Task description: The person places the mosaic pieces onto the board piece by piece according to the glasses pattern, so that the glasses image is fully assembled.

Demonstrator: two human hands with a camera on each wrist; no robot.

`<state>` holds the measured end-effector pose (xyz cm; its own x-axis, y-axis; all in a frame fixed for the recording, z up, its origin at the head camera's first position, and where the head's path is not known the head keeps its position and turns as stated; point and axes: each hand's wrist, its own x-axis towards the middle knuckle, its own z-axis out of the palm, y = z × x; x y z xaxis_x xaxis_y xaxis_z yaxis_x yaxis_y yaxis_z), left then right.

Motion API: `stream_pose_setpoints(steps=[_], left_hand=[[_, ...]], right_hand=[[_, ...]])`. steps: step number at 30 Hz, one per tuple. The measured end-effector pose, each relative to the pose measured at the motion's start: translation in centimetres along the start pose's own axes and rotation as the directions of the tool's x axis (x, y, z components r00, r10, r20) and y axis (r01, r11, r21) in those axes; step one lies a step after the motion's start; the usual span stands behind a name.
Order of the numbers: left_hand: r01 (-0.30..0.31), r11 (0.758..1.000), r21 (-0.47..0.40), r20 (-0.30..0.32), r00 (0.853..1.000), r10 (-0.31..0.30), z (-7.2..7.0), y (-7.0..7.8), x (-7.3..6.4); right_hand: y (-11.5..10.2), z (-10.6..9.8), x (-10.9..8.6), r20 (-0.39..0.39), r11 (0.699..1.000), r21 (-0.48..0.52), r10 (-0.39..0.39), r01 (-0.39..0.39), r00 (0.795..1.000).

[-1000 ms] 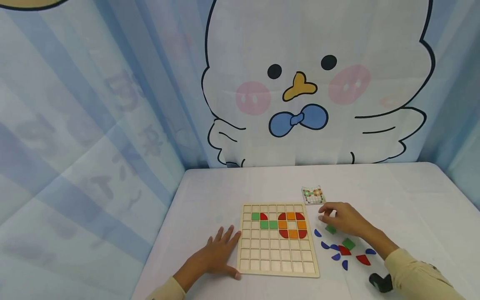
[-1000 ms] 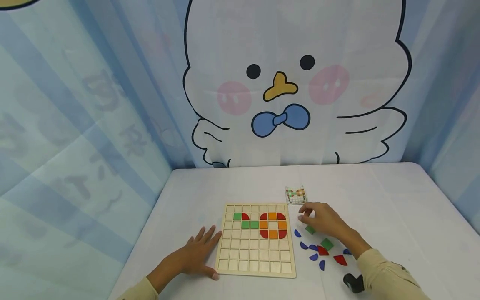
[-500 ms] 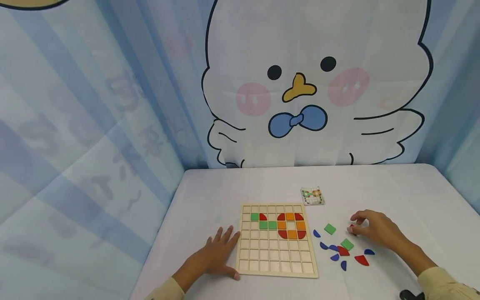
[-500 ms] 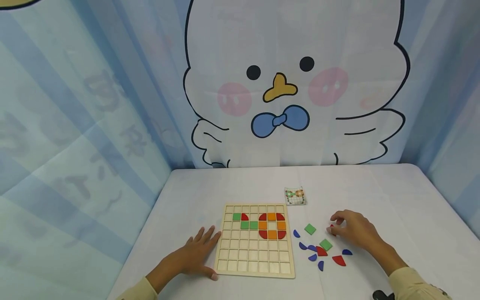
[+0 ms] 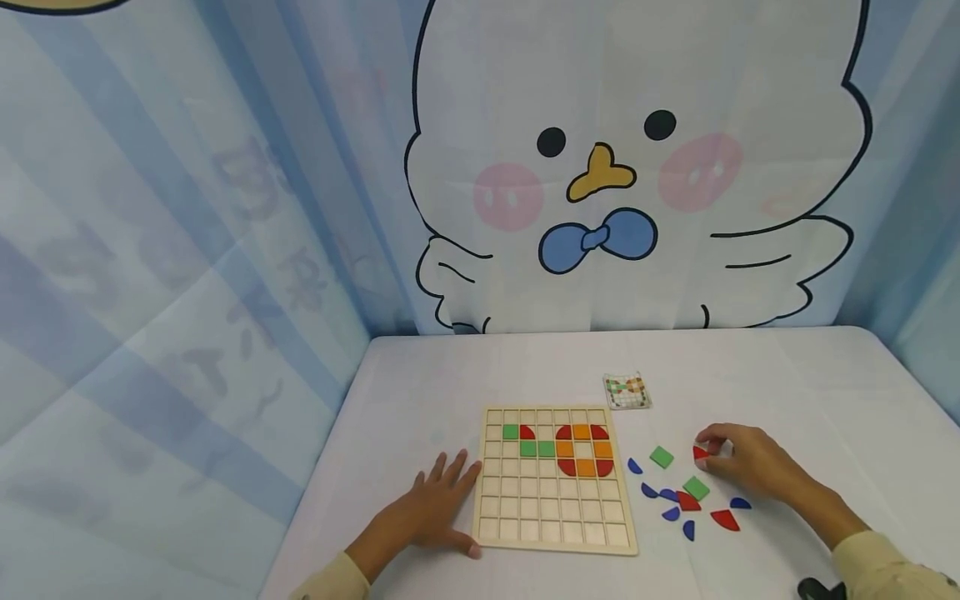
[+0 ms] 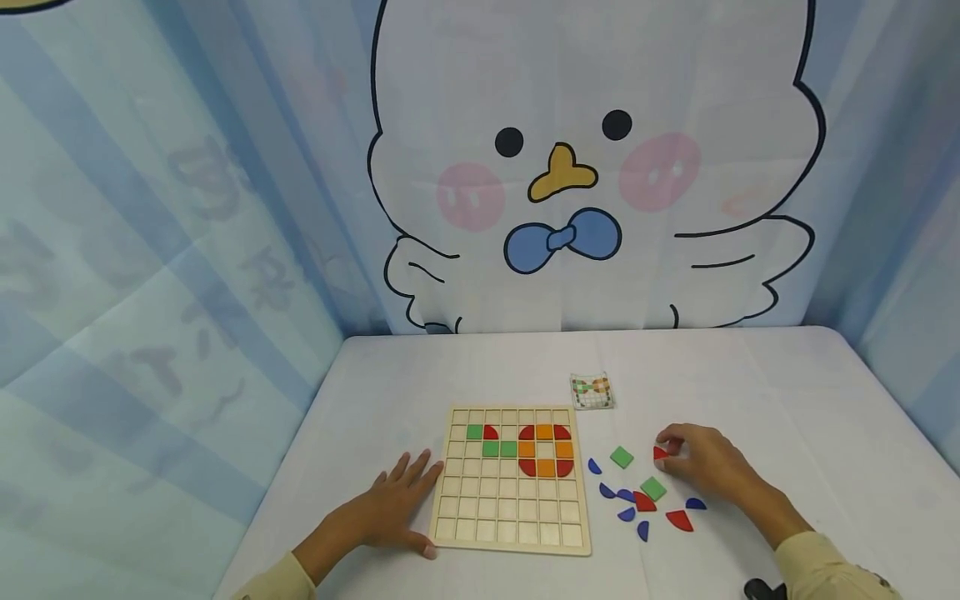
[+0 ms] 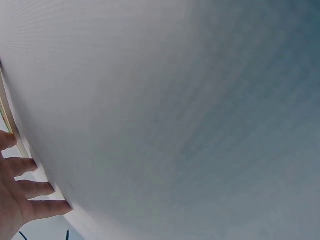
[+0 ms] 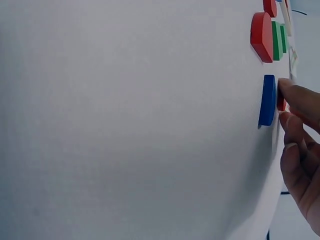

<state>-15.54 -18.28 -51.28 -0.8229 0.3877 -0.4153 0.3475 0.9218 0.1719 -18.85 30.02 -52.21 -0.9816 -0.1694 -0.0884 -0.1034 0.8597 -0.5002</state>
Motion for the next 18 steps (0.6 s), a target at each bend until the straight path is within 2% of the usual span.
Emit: stream_pose_setpoints(steps=[7, 12, 18], left_hand=[[-0.007, 1.000, -0.003, 0.000, 1.000, 0.007, 0.06, -0.10, 0.00], [-0.007, 1.000, 0.006, 0.006, 1.000, 0.007, 0.05, -0.11, 0.04], [-0.006, 1.000, 0.001, 0.011, 1.000, 0.006, -0.01, -0.03, 0.01]], right_hand=[[-0.03, -0.17, 0.31, 0.013, 1.000, -0.013, -0.016, 0.016, 1.000], [-0.34, 0.27, 0.28, -0.047, 0.999, -0.050, 0.009, -0.012, 0.999], [-0.82, 0.66, 0.17, -0.090, 0.999, -0.043, -0.006, 0.002, 0.996]])
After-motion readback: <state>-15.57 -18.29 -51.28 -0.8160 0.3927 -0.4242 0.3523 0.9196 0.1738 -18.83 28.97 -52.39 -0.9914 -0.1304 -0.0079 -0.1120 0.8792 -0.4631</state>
